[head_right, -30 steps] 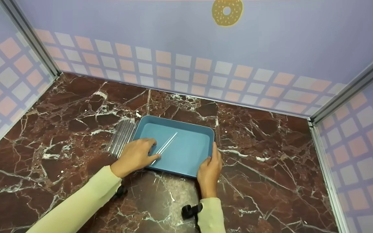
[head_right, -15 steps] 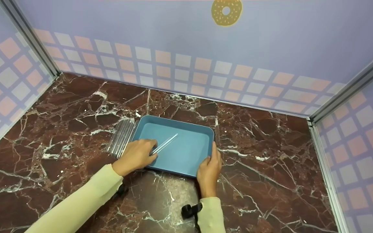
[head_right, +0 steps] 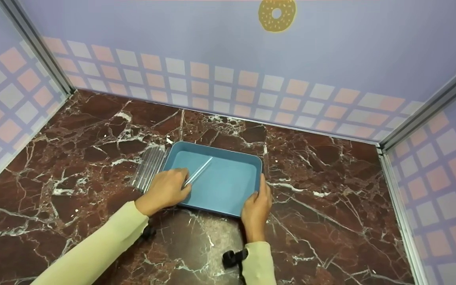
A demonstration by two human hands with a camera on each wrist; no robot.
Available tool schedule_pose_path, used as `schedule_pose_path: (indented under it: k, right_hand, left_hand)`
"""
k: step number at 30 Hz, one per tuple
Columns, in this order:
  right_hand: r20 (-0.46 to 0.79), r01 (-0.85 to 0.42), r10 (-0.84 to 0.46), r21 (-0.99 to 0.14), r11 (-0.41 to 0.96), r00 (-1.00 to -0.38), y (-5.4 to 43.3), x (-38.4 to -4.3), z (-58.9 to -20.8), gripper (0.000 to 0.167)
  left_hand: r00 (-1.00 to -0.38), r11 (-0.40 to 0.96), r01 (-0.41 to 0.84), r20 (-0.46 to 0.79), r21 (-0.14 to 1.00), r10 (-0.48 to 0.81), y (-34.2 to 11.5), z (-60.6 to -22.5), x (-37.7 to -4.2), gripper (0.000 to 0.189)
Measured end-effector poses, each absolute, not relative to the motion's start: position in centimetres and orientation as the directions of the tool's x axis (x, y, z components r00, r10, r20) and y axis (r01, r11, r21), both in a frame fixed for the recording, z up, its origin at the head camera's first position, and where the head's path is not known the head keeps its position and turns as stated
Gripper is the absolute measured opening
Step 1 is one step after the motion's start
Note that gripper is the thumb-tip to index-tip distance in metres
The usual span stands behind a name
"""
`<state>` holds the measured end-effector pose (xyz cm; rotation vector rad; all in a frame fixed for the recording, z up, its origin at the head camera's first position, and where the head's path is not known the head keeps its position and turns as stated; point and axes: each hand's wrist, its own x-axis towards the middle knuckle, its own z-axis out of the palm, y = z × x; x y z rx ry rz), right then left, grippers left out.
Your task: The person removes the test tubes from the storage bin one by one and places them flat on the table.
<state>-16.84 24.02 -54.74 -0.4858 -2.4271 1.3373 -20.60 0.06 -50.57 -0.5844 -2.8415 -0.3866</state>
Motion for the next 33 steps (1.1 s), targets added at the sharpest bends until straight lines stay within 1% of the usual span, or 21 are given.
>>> schedule_pose_path:
  k: [11, 16, 22, 30, 33]
  right_hand:
    - [0.117, 0.135, 0.438, -0.854, 0.502, -0.891, 24.1, -16.8, -54.8, 0.054]
    - [0.121, 0.133, 0.438, -0.853, 0.505, -0.891, 24.0, -16.8, -54.8, 0.054]
    - [0.121, 0.129, 0.436, -0.856, 0.5, -0.892, 24.0, -16.8, -54.8, 0.054]
    - [0.128, 0.123, 0.442, -0.86, 0.496, -0.888, 24.0, -16.8, -54.8, 0.054]
    - [0.125, 0.126, 0.442, -0.859, 0.497, -0.888, 24.0, -16.8, -54.7, 0.054]
  left_hand:
    - [-0.904, 0.877, 0.395, 0.285, 0.273, 0.318, 0.0, -50.2, -20.5, 0.017]
    - [-0.879, 0.853, 0.433, 0.345, 0.292, 0.328, -0.3, -50.1, -20.6, 0.015]
    - [-0.851, 0.829, 0.469, 0.405, 0.304, 0.333, -0.7, -50.1, -20.7, 0.038]
    - [-0.8, 0.812, 0.524, 0.474, 0.256, 0.367, -1.2, -50.0, -20.5, 0.047]
    - [-0.799, 0.81, 0.531, 0.465, 0.25, 0.381, -1.5, -49.9, -20.4, 0.048]
